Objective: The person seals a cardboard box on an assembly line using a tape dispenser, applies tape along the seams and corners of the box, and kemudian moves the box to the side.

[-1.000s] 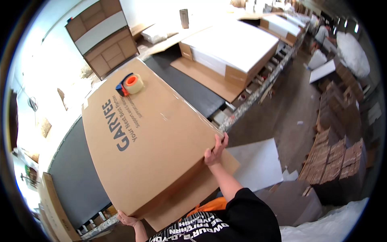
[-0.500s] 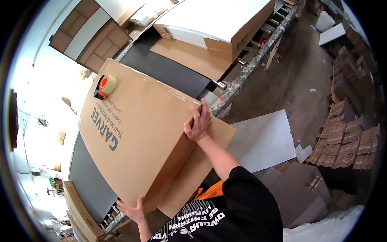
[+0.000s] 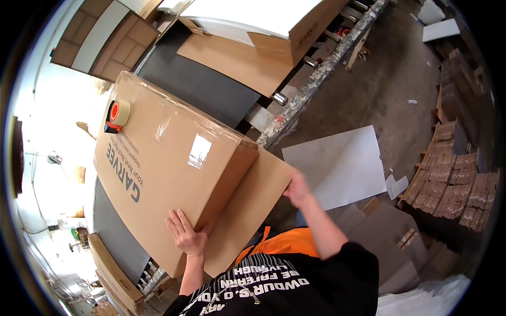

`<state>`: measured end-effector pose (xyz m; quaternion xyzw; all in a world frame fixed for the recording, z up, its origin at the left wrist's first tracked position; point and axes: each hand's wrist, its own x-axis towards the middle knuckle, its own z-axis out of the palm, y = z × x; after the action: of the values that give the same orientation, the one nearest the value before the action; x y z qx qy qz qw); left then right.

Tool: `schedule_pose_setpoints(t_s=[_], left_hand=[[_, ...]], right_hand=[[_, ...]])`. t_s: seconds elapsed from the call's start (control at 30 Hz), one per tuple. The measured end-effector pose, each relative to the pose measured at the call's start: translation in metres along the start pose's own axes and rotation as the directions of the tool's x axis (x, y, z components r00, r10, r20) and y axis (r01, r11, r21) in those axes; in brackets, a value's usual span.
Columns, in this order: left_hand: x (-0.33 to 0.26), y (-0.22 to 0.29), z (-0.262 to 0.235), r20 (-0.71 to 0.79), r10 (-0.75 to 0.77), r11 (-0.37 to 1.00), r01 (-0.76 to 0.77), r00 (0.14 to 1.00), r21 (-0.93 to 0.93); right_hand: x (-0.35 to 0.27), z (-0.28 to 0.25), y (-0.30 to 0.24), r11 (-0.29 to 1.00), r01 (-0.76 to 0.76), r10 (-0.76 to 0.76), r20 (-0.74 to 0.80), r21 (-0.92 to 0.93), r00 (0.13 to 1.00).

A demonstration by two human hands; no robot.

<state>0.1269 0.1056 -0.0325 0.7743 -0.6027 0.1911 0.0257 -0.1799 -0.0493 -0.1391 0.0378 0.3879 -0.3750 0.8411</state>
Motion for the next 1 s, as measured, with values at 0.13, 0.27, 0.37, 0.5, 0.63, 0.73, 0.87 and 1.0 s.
schedule_pose_setpoints(t_s=[0.13, 0.27, 0.37, 0.5, 0.63, 0.73, 0.87, 1.0], left_hand=[[0.002, -0.001, 0.001, 0.029, 0.0, 0.999, -0.001, 1.0, 0.041], [0.015, -0.02, -0.001, 0.146, 0.096, 0.976, -0.065, 0.985, -0.208], [0.077, 0.029, -0.037, 0.214, 0.305, 0.863, -0.175, 0.928, -0.474], [0.111, 0.056, 0.011, 0.197, 0.331, 0.908, -0.254, 0.923, -0.332], [0.102, 0.044, 0.014, 0.204, 0.29, 0.888, -0.183, 0.935, -0.421], [0.107, 0.06, 0.018, 0.24, 0.332, 0.891, -0.22, 0.912, -0.398], [0.107, 0.065, 0.021, 0.149, 0.298, 0.875, -0.207, 0.943, -0.438], [0.097, 0.065, 0.038, -0.099, 0.119, 0.906, -0.149, 0.988, -0.397]], right_hand=[[-0.019, 0.109, 0.016, 0.948, 0.166, -0.119, 0.181, -0.272, 0.976], [-0.015, 0.165, 0.009, 0.937, 0.122, -0.083, 0.13, -0.328, 0.988], [-0.011, 0.161, 0.01, 0.926, 0.124, -0.095, 0.097, -0.358, 0.991], [-0.02, 0.164, -0.006, -0.395, 0.477, -0.188, 0.577, -0.785, 0.795], [-0.009, 0.275, 0.002, -0.345, 0.767, -0.136, 0.837, -0.542, 0.53], [0.088, 0.358, 0.024, -0.506, 0.833, -0.103, 0.975, -0.223, 0.198], [0.22, 0.479, 0.087, -0.787, 0.617, 0.193, 0.944, -0.014, 0.267], [0.244, 0.565, 0.14, -0.87, 0.489, 0.4, 0.678, 0.069, 0.616]])
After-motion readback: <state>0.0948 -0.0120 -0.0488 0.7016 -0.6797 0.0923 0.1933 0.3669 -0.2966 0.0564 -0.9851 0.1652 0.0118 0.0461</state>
